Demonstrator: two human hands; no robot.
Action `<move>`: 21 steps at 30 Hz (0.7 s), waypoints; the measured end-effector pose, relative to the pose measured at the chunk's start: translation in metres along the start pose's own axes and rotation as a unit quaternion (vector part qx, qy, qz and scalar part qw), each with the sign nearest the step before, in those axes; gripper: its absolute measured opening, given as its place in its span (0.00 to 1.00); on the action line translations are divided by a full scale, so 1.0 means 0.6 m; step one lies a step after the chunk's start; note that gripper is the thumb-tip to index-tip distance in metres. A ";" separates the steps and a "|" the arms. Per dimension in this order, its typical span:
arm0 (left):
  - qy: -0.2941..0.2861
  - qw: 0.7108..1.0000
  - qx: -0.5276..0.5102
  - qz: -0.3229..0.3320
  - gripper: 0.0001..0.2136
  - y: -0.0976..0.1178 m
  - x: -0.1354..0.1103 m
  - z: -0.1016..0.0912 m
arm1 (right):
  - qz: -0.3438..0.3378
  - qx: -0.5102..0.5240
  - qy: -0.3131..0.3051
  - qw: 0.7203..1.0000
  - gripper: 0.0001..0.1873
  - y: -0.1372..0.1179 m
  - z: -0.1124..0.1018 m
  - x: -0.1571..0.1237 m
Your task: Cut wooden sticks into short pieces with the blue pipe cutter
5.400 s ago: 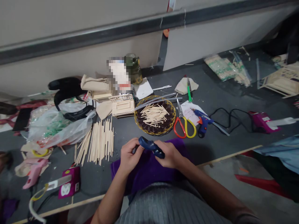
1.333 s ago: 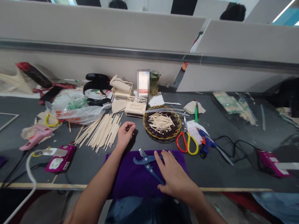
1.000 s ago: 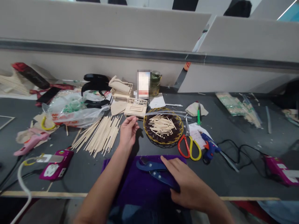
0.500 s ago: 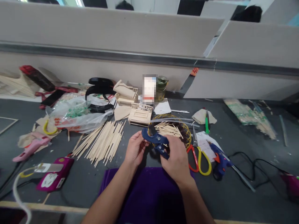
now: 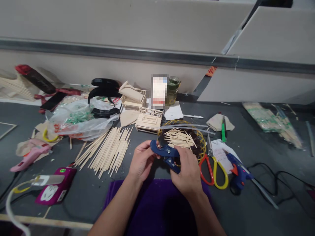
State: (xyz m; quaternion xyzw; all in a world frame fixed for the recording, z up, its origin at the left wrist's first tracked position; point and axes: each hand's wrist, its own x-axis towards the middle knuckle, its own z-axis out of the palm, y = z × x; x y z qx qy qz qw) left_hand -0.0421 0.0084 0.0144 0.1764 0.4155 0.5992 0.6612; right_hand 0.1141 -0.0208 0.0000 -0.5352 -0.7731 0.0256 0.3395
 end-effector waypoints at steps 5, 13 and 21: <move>0.025 0.991 0.078 0.105 0.14 -0.003 0.001 -0.006 | 0.004 0.010 -0.011 1.000 0.28 0.002 0.000 0.000; 0.011 0.972 0.137 0.190 0.16 -0.010 -0.005 -0.012 | 0.008 0.063 -0.008 0.998 0.29 0.002 0.002 -0.004; -0.021 0.992 0.041 0.116 0.10 0.001 -0.004 0.001 | 0.057 0.172 0.003 0.983 0.30 -0.003 -0.005 0.002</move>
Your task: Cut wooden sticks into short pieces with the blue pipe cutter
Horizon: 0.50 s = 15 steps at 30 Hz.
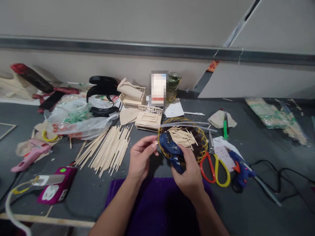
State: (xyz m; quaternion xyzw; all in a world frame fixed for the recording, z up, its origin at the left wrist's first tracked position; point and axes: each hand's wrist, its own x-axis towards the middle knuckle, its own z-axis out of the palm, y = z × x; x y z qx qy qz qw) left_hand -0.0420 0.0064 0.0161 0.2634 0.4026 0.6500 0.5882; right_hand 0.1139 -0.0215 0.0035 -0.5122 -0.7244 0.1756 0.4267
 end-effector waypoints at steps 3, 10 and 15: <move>-0.007 0.998 -0.029 -0.047 0.10 0.003 0.002 -0.001 | 0.018 0.016 -0.003 1.000 0.28 -0.004 -0.008 -0.004; -0.020 0.993 -0.085 -0.083 0.09 0.015 0.006 -0.004 | 0.170 0.207 -0.184 0.946 0.19 -0.027 -0.049 -0.022; -0.030 0.985 -0.132 -0.108 0.12 0.017 0.011 -0.010 | 0.250 0.281 -0.285 0.882 0.09 -0.036 -0.055 -0.008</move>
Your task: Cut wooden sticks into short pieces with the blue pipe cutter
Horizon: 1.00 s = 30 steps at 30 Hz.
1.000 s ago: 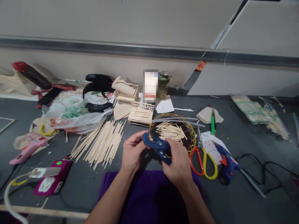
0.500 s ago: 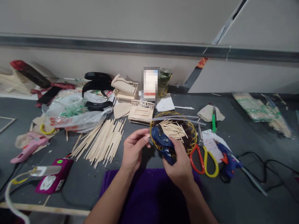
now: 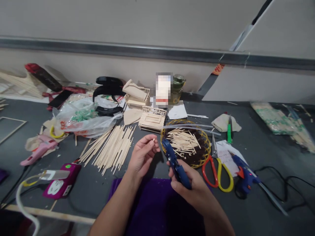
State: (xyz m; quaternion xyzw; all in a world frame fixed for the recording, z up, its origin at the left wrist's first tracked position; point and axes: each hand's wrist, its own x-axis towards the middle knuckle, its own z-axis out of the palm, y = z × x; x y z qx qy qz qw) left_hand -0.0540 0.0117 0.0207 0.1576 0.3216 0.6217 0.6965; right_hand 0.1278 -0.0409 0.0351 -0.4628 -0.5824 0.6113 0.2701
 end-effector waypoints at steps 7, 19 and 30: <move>-0.010 0.997 -0.049 -0.067 0.12 0.003 -0.001 -0.005 | 0.035 0.024 -0.055 0.998 0.08 -0.004 0.003 0.017; -0.036 0.992 -0.020 -0.122 0.14 0.000 -0.009 0.000 | 0.040 0.115 -0.111 0.986 0.19 0.010 0.007 0.025; -0.162 0.983 0.024 -0.084 0.11 -0.009 -0.010 -0.015 | -0.078 -0.046 0.001 0.996 0.20 0.018 0.026 0.016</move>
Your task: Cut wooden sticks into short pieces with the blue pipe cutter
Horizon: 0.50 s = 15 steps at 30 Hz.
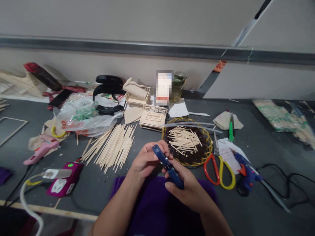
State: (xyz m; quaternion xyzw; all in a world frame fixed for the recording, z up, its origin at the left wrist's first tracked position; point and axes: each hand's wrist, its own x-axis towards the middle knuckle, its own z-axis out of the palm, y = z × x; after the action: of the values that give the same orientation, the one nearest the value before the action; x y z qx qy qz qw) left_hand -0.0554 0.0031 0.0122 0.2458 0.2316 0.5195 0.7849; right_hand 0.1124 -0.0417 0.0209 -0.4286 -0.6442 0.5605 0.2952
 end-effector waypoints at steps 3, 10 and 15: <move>-0.011 1.000 0.020 0.012 0.15 -0.006 0.002 -0.006 | -0.088 -0.083 0.035 0.992 0.28 0.006 0.003 -0.004; -0.055 0.998 0.042 0.010 0.20 -0.005 0.000 -0.008 | -0.110 -0.143 0.003 0.984 0.38 -0.002 0.001 -0.005; -0.023 0.999 0.035 0.025 0.22 -0.010 0.002 -0.008 | -0.105 -0.096 0.006 0.990 0.35 -0.008 0.004 -0.003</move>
State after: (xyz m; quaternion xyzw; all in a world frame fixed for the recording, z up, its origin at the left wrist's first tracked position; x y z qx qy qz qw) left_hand -0.0536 0.0027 0.0045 0.2902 0.2254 0.5248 0.7678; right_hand 0.1102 -0.0444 0.0254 -0.3880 -0.7346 0.4598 0.3135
